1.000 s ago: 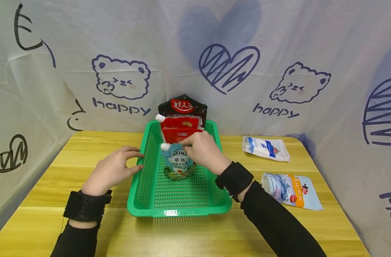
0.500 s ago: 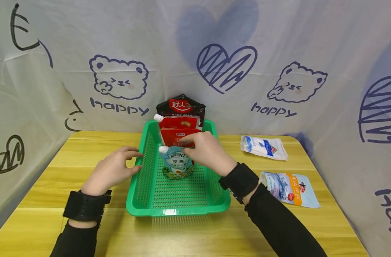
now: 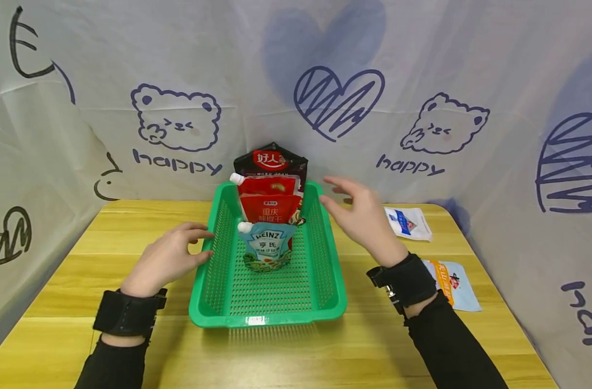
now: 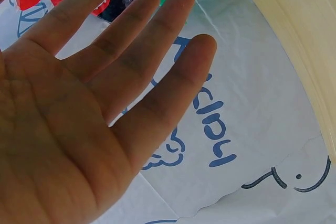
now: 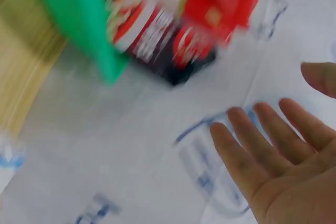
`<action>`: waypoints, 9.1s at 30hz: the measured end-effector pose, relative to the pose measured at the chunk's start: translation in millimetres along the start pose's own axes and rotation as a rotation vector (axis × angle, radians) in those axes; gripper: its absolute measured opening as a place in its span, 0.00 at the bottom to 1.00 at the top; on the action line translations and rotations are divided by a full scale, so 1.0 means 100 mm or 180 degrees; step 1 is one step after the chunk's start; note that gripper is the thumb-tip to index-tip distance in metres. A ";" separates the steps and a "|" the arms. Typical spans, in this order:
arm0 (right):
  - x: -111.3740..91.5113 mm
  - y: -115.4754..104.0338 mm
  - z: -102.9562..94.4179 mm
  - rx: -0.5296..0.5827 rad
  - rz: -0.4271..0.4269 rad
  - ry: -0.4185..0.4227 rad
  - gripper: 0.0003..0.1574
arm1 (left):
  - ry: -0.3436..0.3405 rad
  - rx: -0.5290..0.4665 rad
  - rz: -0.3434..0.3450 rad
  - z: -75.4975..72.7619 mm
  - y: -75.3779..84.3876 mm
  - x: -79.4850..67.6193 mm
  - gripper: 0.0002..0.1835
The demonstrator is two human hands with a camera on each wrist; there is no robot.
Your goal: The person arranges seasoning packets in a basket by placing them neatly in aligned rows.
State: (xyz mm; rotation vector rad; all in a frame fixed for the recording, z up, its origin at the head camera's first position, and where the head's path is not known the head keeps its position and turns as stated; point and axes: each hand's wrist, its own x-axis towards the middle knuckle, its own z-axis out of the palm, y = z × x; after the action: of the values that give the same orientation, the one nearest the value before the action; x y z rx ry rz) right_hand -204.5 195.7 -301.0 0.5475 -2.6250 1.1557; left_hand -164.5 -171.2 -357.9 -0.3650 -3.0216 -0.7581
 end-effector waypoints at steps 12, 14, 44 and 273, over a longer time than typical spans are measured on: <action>0.02 1.08 -0.33 -0.0387 0.0954 0.0279 0.39 | 0.0023 -0.0008 -0.0007 0.01 -0.02 -0.01 0.22; 0.03 1.26 -0.36 -0.0449 0.1203 0.0191 0.42 | 0.0026 -0.0023 -0.0016 0.01 -0.02 -0.01 0.22; -0.11 2.36 -0.68 -0.1235 0.2520 -0.1164 0.42 | 0.0033 -0.0073 -0.0113 0.00 -0.05 -0.01 0.24; -0.10 -0.16 0.58 0.0559 0.0719 -0.1521 0.04 | -0.0183 -0.0382 0.0384 -0.09 0.27 -0.13 0.23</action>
State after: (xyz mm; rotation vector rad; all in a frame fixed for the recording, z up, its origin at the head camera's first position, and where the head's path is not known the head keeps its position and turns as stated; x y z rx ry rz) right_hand -191.3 145.4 -332.3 0.6402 -3.0687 1.4925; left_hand -146.6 -154.9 -337.8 -0.5750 -2.9804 -0.9373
